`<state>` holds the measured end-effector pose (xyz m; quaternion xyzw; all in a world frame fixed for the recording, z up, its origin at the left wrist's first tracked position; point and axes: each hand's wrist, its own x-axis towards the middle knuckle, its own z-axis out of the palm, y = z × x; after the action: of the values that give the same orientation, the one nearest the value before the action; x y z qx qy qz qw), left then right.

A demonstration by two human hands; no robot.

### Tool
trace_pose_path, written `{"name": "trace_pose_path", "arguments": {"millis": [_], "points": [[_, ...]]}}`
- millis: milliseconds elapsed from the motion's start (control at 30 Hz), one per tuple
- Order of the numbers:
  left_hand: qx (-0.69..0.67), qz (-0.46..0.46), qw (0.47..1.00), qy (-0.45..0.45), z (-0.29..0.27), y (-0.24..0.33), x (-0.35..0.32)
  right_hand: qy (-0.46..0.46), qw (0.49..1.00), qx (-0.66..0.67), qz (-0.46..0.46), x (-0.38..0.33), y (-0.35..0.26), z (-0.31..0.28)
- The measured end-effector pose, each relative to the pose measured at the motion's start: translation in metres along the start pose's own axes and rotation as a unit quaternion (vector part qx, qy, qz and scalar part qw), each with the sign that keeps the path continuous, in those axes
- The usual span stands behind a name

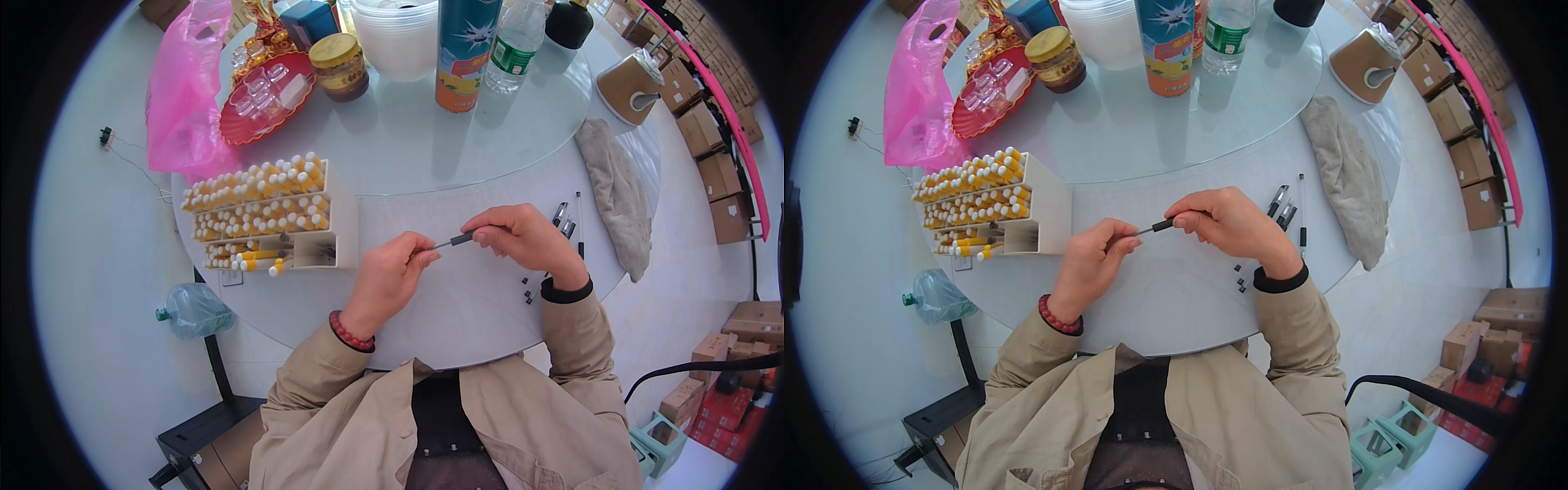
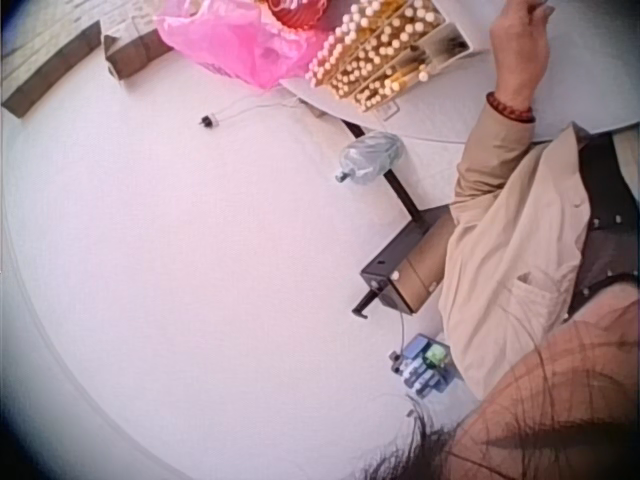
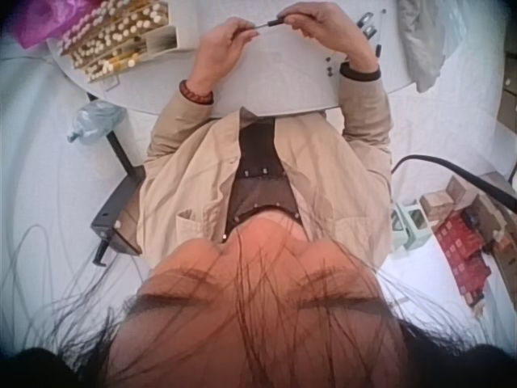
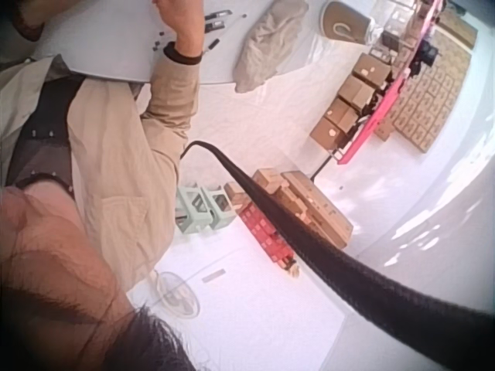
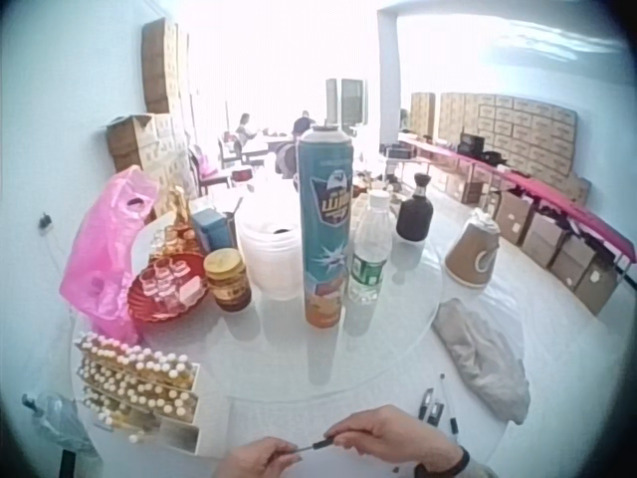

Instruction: The person assembles pens by inserting ink cartridges into pen barrels and attaching caps. They handle multiple pens one at a time, placing completed pens into a cardboard tray on the table.

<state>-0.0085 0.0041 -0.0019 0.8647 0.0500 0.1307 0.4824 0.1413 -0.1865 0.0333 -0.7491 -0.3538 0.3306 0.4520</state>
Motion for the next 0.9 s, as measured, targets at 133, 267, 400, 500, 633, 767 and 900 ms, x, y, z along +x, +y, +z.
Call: {"name": "trace_pose_path", "arguments": {"millis": [133,267,400,500,633,767,900], "points": [[-0.003,-0.013,1.0,-0.015,0.0006,0.0007,0.0,-0.003,1.0,0.006,0.005,-0.0006,0.0005,-0.0018],[-0.005,-0.013,1.0,-0.021,0.0003,0.0014,0.0,0.001,1.0,-0.006,-0.009,-0.0012,0.0014,-0.0021],[-0.01,-0.012,1.0,-0.027,-0.0011,0.0035,-0.0001,0.002,1.0,-0.014,-0.022,-0.001,0.0022,-0.0015],[-0.025,-0.018,0.999,-0.029,-0.0013,0.0054,0.0,0.003,0.999,-0.016,-0.033,-0.0011,0.0023,-0.0014],[-0.043,-0.036,0.998,-0.039,-0.0026,0.0066,0.0003,0.005,0.999,-0.02,-0.042,-0.0023,0.002,-0.0022],[-0.042,-0.039,0.997,-0.047,-0.0024,0.0054,-0.0003,-0.012,1.0,-0.01,-0.023,-0.0025,0.0035,-0.0052],[-0.055,-0.02,0.998,-0.001,0.0012,0.0022,-0.0005,0.03,0.991,0.129,0.002,0.0017,0.0067,-0.0061]]}}
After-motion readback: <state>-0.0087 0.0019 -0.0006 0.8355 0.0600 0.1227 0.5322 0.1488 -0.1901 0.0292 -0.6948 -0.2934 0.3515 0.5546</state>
